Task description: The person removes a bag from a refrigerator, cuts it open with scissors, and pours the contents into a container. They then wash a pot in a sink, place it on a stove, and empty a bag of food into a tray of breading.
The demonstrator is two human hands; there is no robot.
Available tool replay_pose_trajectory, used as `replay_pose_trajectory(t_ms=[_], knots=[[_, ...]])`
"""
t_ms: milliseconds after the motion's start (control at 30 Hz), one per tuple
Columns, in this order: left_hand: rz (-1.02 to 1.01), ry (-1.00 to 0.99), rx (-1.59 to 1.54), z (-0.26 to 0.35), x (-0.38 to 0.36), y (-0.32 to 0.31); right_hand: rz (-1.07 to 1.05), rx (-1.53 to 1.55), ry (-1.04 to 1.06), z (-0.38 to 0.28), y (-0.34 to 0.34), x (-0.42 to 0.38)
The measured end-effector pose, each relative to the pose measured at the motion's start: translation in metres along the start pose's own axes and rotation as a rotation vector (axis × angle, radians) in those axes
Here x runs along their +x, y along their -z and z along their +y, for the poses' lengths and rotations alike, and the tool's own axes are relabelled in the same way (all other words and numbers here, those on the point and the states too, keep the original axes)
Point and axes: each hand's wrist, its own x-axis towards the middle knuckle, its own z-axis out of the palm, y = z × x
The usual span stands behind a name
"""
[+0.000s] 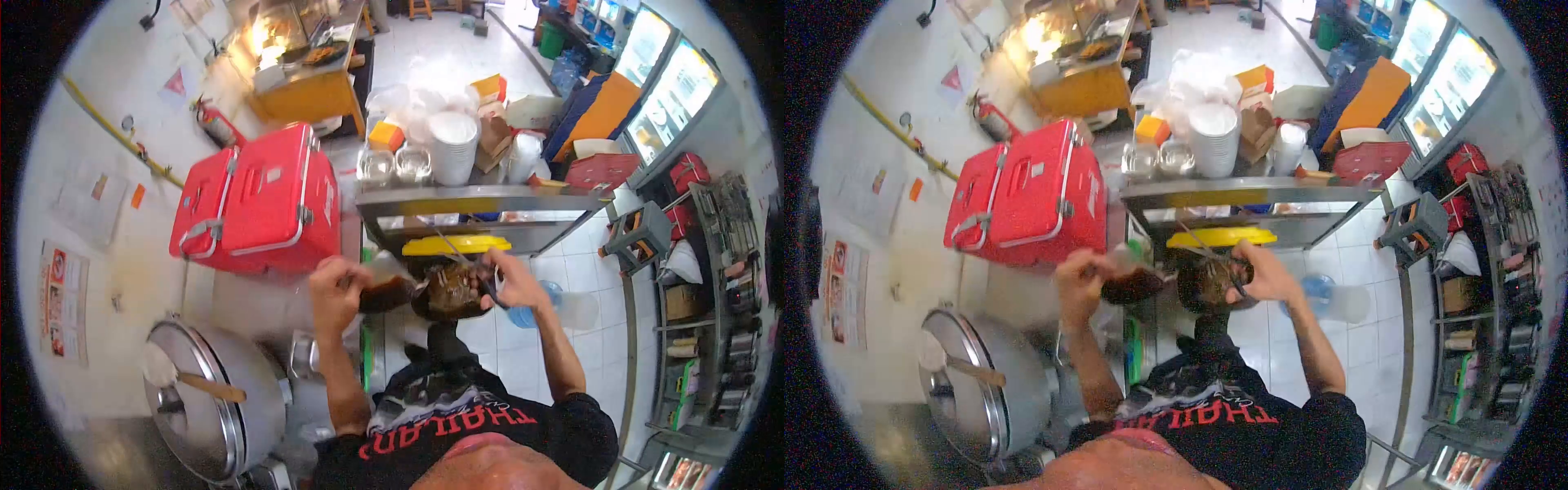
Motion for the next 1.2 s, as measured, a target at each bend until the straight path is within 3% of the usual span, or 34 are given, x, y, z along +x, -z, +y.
replay_pose_trajectory(t_ms=[133, 200, 433, 500, 767, 900, 1200], knots=[[-0.1, 0.131, -0.224, 0.003, 0.012, -0.026, -0.082, -0.209, 0.039, -0.048, 0.021, 0.014], [-0.091, -0.025, -0.154, -0.002, 0.018, -0.039, -0.12, -0.269, 0.037, -0.064, 0.029, 0.021], [-0.121, -0.028, -0.134, 0.005, 0.025, -0.061, -0.115, -0.306, 0.004, -0.08, 0.042, 0.026], [-0.117, 0.066, -0.198, 0.007, 0.022, -0.063, -0.088, -0.251, 0.046, -0.064, 0.042, 0.019], [-0.173, -0.034, -0.116, 0.015, 0.02, -0.068, -0.04, -0.198, 0.192, -0.049, 0.032, 0.015], [-0.15, 0.001, -0.169, 0.002, 0.015, -0.075, -0.133, -0.1, 0.022, -0.045, 0.039, 0.008], [-0.147, 0.007, -0.169, 0.003, 0.01, -0.088, -0.058, -0.058, 0.037, -0.036, 0.024, 0.002]])
